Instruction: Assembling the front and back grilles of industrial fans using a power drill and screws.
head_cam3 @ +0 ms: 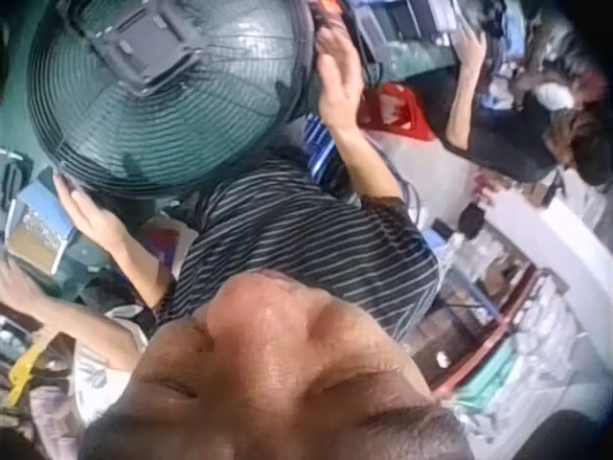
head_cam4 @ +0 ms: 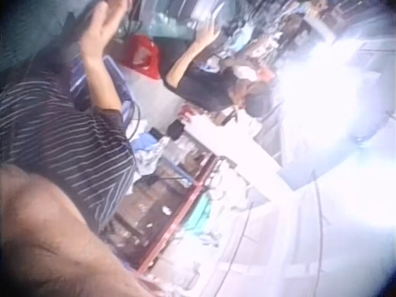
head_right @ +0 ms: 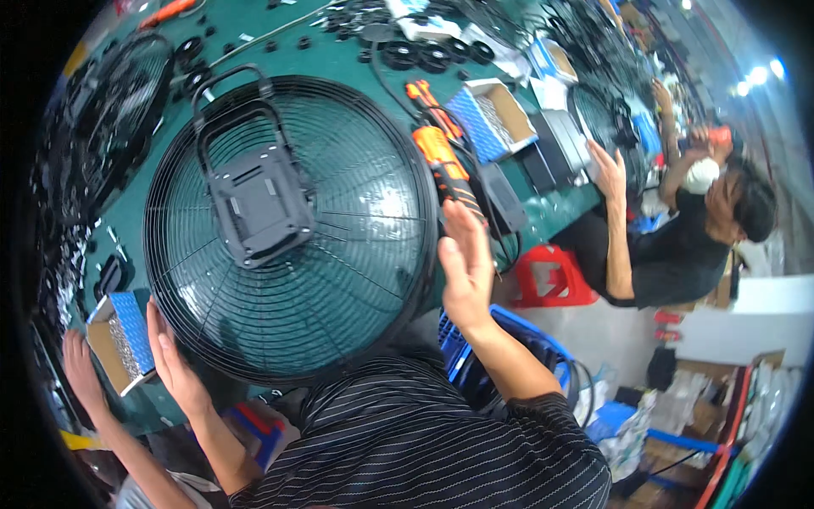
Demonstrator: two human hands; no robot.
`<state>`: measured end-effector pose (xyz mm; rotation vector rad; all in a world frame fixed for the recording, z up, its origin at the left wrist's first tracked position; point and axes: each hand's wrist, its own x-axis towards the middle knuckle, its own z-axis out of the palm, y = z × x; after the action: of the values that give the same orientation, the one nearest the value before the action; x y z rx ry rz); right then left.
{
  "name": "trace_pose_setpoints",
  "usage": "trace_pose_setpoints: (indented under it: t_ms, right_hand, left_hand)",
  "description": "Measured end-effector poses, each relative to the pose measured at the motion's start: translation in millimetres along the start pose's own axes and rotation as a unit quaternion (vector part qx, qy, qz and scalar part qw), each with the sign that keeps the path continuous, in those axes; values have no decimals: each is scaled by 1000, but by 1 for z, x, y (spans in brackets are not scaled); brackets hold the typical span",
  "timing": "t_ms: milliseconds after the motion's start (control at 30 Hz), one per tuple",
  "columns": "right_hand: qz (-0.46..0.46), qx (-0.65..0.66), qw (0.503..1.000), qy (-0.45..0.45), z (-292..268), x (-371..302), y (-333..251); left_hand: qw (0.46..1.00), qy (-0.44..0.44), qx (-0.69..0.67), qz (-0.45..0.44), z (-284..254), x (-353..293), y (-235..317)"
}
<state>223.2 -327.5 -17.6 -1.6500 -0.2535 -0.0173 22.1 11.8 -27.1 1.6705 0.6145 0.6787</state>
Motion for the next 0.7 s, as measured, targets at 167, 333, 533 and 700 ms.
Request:
trace_pose_setpoints:
  t_ms: [167,333,533,700]
  right_hand:
    - [-14,46,999,-8,15,0,19]
    - [-62,-82,995,-14,17,1,22]
    - [-66,-90,994,-17,28,-8,6]
    - [-89,-138,986,-33,30,-46,1]
  left_hand:
    - [978,74,-183,-65,19,4,-3]
    - [991,111,-65,-20,40,4,-1]
    - [993,119,20,0,27,7,-7]
    - [993,112,-39,4,7,0,-11]
